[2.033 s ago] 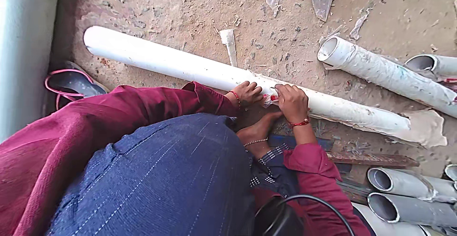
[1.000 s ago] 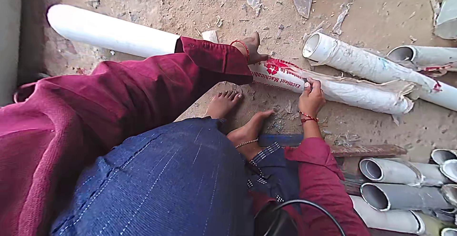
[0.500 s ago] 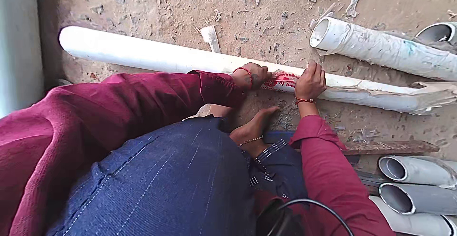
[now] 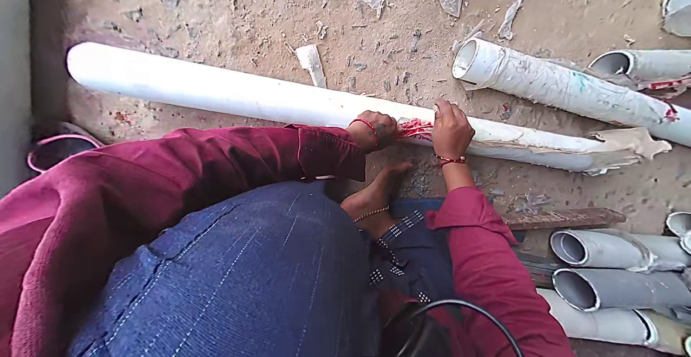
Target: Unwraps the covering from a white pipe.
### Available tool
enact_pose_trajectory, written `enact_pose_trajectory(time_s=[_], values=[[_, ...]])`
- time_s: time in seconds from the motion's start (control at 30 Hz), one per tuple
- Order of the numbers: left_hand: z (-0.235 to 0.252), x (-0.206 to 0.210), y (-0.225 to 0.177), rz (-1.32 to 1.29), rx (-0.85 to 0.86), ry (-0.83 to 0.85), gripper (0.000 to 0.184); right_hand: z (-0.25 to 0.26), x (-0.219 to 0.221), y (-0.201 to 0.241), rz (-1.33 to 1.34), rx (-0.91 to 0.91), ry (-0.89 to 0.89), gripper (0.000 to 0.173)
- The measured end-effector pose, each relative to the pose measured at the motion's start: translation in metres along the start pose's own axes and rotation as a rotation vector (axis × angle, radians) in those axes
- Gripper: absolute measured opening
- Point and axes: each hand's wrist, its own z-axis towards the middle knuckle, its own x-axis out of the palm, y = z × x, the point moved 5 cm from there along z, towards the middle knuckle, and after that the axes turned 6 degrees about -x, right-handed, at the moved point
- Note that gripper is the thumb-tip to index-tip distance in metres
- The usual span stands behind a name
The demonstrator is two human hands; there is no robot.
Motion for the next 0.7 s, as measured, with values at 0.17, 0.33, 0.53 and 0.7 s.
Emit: enact_pose_trajectory(time_s=[0.17,0.33,0.53,0.7], values=[[0.004,0.014,-0.004,0.061,0.051,0.015,0.030,-0.010,-0.008,0.025,-0.002,-0.431,0.158,0.020],[0.041,0.042,0.002,0.101,0.177,-0.230,0.022,-0.011,-0.011,0.026,-0.155,-0.529,0.149,0.022],[-0.003,0.013,-0.009,0.132,0.102,-0.017,0.028,-0.004,-0.014,0.034,-0.146,-0.553,0.162,0.015],[-0.001,0.015,-0.005,0.170,0.112,-0.031,0.027,-0.007,-0.024,0.019,-0.177,-0.528,0.287,0.007]])
